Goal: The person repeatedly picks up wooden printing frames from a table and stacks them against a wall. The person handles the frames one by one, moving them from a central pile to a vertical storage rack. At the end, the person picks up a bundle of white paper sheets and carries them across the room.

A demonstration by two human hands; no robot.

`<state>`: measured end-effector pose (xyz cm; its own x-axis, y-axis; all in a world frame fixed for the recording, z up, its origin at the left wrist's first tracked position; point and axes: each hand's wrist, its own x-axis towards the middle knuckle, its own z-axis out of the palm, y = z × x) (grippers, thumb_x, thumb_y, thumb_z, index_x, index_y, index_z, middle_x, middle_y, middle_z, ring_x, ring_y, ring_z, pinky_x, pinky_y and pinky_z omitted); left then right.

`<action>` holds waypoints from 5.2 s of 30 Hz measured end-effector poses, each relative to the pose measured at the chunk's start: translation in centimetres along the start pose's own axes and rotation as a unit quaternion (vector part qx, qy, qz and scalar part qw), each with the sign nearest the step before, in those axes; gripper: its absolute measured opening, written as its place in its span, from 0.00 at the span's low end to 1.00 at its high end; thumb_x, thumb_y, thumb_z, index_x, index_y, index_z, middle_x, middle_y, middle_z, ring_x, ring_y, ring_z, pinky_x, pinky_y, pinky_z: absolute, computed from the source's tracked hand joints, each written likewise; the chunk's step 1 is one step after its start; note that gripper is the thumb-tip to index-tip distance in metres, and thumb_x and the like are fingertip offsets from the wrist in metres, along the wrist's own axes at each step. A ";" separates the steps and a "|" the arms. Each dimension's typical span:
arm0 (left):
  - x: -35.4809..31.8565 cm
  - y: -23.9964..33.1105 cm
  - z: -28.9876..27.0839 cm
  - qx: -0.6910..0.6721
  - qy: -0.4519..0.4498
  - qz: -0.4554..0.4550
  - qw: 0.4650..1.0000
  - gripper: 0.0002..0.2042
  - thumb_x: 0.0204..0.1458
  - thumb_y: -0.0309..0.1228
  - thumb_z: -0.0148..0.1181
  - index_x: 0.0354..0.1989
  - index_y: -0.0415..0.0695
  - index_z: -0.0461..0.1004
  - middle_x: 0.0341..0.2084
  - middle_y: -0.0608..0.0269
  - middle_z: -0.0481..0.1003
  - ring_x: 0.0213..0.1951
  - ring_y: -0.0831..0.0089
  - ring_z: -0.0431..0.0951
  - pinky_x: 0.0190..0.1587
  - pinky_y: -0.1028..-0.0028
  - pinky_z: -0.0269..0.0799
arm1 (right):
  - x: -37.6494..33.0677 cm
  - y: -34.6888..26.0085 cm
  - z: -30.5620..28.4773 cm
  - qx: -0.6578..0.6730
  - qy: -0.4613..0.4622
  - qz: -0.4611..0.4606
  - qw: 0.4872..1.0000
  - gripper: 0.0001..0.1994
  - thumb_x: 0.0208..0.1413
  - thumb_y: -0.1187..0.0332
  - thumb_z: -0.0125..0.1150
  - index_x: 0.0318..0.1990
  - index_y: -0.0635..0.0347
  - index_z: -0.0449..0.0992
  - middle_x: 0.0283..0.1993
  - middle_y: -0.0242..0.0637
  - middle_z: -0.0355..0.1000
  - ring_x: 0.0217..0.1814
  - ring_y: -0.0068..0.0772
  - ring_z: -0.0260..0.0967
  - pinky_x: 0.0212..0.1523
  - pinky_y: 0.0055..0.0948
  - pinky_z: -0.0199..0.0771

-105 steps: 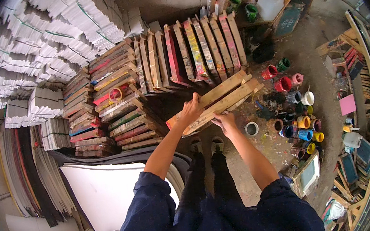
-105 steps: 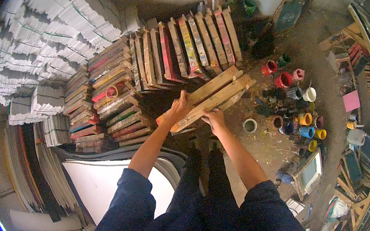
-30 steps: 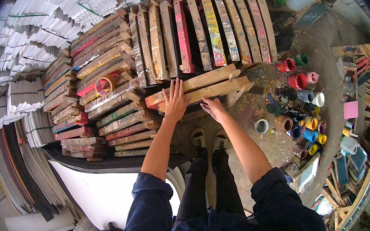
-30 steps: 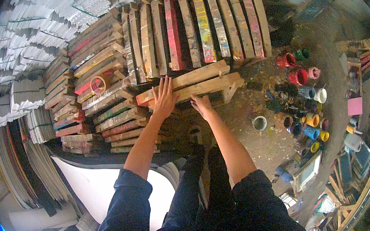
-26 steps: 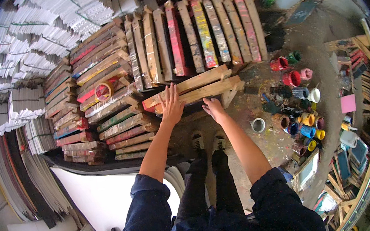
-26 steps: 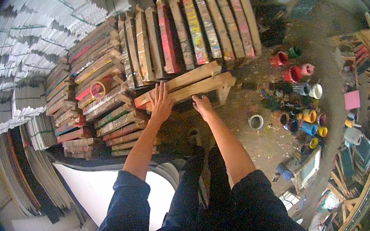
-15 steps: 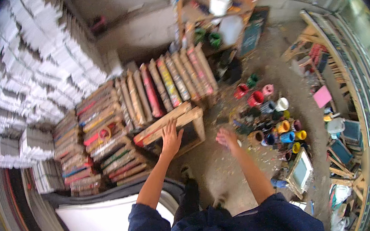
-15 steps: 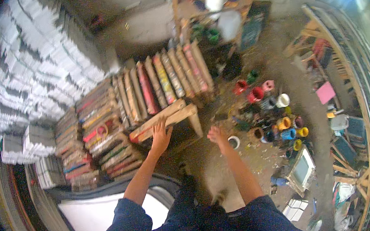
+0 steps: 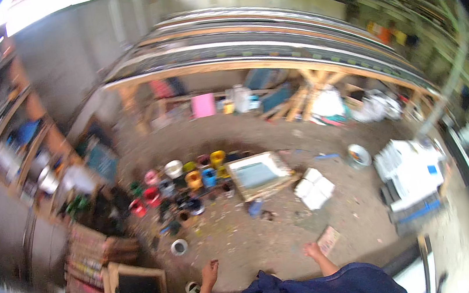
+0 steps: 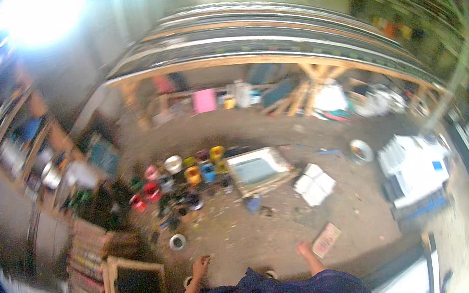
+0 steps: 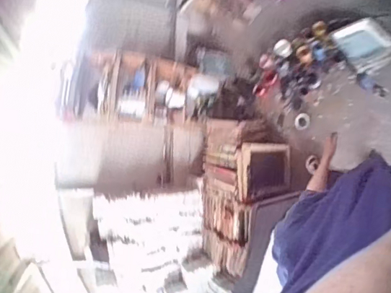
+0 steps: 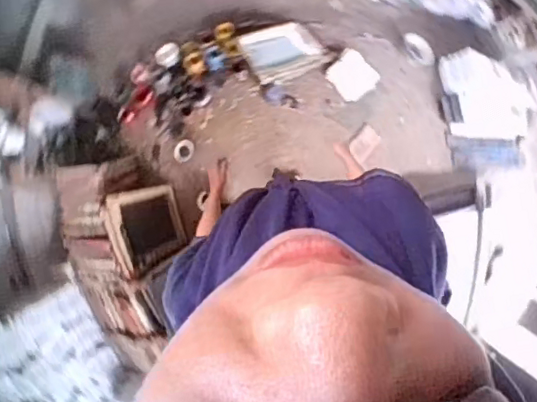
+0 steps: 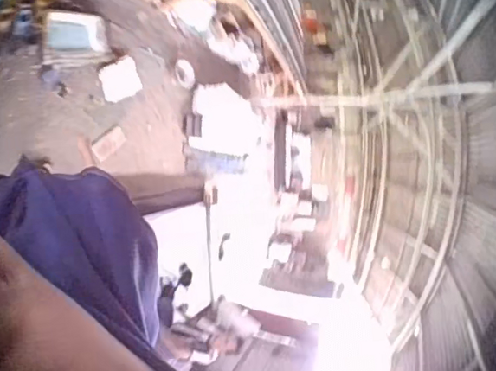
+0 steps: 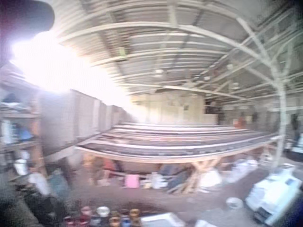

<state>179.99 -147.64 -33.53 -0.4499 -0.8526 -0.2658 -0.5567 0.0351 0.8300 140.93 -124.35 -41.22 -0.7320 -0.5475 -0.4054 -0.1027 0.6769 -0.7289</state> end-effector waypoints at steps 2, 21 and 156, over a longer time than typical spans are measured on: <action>2.3 2.2 6.0 -0.002 -0.073 -0.021 0.997 0.12 0.48 0.31 0.47 0.37 0.38 0.71 0.33 0.52 0.74 0.38 0.62 0.74 0.39 0.69 0.68 | -0.9 8.1 -8.2 0.129 0.150 0.223 0.955 0.10 0.49 0.68 0.45 0.35 0.64 0.69 0.29 0.39 0.70 0.25 0.33 0.70 0.20 0.28 0.69; 21.4 25.3 53.1 0.408 -0.481 0.098 0.770 0.15 0.49 0.42 0.45 0.41 0.49 0.70 0.36 0.60 0.72 0.40 0.60 0.71 0.46 0.64 0.62 | -9.2 24.3 -25.6 0.278 0.160 0.429 0.845 0.15 0.48 0.65 0.50 0.42 0.62 0.67 0.32 0.41 0.70 0.27 0.36 0.72 0.26 0.33 0.72; -52.1 150.4 217.9 0.122 -0.035 0.233 0.964 0.20 0.43 0.34 0.55 0.38 0.35 0.55 0.26 0.41 0.70 0.32 0.47 0.71 0.33 0.60 0.66 | 42.4 98.0 -216.5 0.197 0.077 -0.291 0.933 0.17 0.39 0.70 0.62 0.36 0.71 0.66 0.32 0.37 0.67 0.32 0.26 0.64 0.32 0.23 0.65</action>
<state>-32.46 15.65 -1.76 -0.7320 -0.6778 0.0685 -0.4263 0.5342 0.7300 -45.99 25.31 -10.37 -0.7210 -0.6677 0.1851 -0.2802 0.0367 -0.9592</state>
